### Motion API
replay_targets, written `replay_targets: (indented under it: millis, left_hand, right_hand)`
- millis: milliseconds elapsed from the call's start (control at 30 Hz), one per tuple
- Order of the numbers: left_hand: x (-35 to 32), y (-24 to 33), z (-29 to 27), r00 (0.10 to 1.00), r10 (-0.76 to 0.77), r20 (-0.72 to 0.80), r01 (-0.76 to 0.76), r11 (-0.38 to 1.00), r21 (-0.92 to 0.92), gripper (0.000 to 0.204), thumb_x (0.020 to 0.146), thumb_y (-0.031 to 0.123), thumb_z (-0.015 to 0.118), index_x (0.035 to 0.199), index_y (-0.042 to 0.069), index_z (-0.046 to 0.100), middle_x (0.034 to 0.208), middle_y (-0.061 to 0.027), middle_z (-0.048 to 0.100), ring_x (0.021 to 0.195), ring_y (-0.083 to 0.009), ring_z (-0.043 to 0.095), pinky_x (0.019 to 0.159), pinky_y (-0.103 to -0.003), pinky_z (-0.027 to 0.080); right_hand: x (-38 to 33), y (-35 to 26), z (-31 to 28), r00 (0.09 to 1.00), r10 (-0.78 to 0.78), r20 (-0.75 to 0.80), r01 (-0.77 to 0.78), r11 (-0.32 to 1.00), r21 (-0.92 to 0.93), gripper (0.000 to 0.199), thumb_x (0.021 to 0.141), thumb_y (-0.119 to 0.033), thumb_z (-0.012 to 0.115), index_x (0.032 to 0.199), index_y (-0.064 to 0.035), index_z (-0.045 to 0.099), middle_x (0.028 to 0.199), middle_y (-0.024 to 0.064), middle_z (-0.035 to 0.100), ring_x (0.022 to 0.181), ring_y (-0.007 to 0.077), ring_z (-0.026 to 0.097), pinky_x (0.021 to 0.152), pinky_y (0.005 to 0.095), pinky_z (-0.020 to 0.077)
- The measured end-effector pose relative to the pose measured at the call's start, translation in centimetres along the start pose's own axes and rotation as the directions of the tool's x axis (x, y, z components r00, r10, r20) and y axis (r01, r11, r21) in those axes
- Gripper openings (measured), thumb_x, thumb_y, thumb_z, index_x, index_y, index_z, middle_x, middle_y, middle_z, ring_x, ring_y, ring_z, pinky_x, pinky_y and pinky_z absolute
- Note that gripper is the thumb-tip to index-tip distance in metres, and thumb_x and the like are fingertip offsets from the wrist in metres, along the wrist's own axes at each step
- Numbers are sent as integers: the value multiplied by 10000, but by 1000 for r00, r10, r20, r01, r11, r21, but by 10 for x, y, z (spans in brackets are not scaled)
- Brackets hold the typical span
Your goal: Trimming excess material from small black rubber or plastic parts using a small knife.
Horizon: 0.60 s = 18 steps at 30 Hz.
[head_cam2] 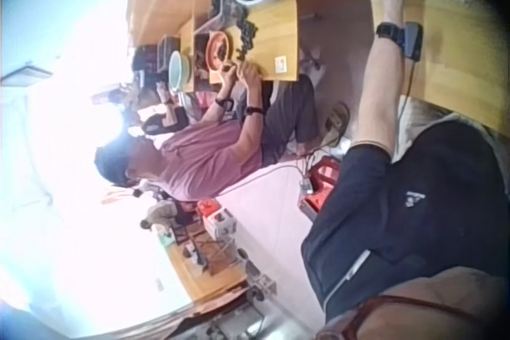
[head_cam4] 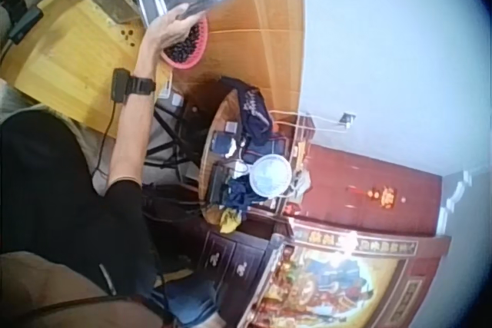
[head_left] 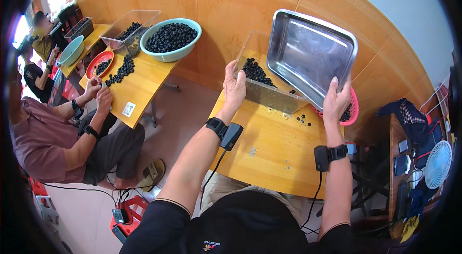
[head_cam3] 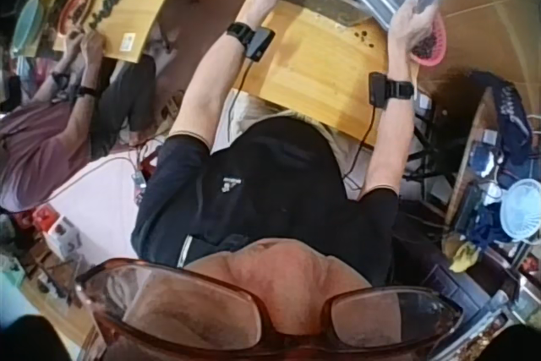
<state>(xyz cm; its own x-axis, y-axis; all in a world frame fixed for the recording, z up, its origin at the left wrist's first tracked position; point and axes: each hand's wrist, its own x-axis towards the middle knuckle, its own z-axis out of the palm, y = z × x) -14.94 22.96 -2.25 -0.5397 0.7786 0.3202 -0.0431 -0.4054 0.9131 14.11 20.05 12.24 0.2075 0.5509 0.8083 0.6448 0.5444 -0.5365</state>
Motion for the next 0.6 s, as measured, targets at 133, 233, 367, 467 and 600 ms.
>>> replay_targets:
  millis: [133, 233, 367, 467, 600]
  left_hand:
    - [3, -4, -8, 1000, 30, 1, -30, 999, -17, 445, 1002, 152, 555, 1440, 111, 490, 1388, -237, 590, 1291, -287, 572, 1069, -379, 452]
    - [-3, 8, 3, 999, -38, -2, 38, 999, 17, 440, 1003, 148, 562, 1437, 111, 492, 1382, -231, 593, 1312, -292, 562, 1074, -384, 449]
    - [-2, 8, -2, 1000, -9, -2, 9, 1000, -14, 439, 1002, 144, 578, 1432, 115, 494, 1385, -222, 595, 1326, -302, 560, 1072, -390, 453]
    - [0, 5, -4, 1000, 1, -14, -1, 1000, 6, 438, 1001, 140, 584, 1429, 117, 493, 1383, -220, 595, 1325, -305, 564, 1071, -392, 455]
    - [-5, 14, 1, 1000, 27, 0, -27, 999, 46, 438, 997, 137, 586, 1424, 116, 491, 1368, -219, 601, 1324, -301, 565, 1061, -394, 464]
  right_hand:
    - [2, 6, 32, 995, 28, 100, -13, 990, -143, 507, 1038, -188, 545, 1519, -50, 464, 1286, 280, 661, 1089, 459, 683, 915, 495, 546]
    - [7, 22, 48, 984, -142, 104, 164, 954, -251, 532, 1035, -153, 536, 1550, -82, 425, 1247, 255, 675, 1015, 454, 698, 861, 514, 565]
    - [2, 31, 67, 950, -207, 232, 268, 924, -273, 644, 959, -57, 611, 1565, -102, 399, 1081, 210, 683, 905, 436, 699, 752, 522, 576]
    - [3, 32, 75, 930, -215, 297, 289, 928, -234, 669, 942, -32, 618, 1569, -118, 400, 1120, 235, 691, 911, 440, 700, 754, 525, 575]
    - [23, 32, 72, 932, -189, 310, 270, 932, -242, 657, 946, -34, 603, 1567, -107, 400, 1152, 267, 691, 930, 448, 699, 765, 530, 570]
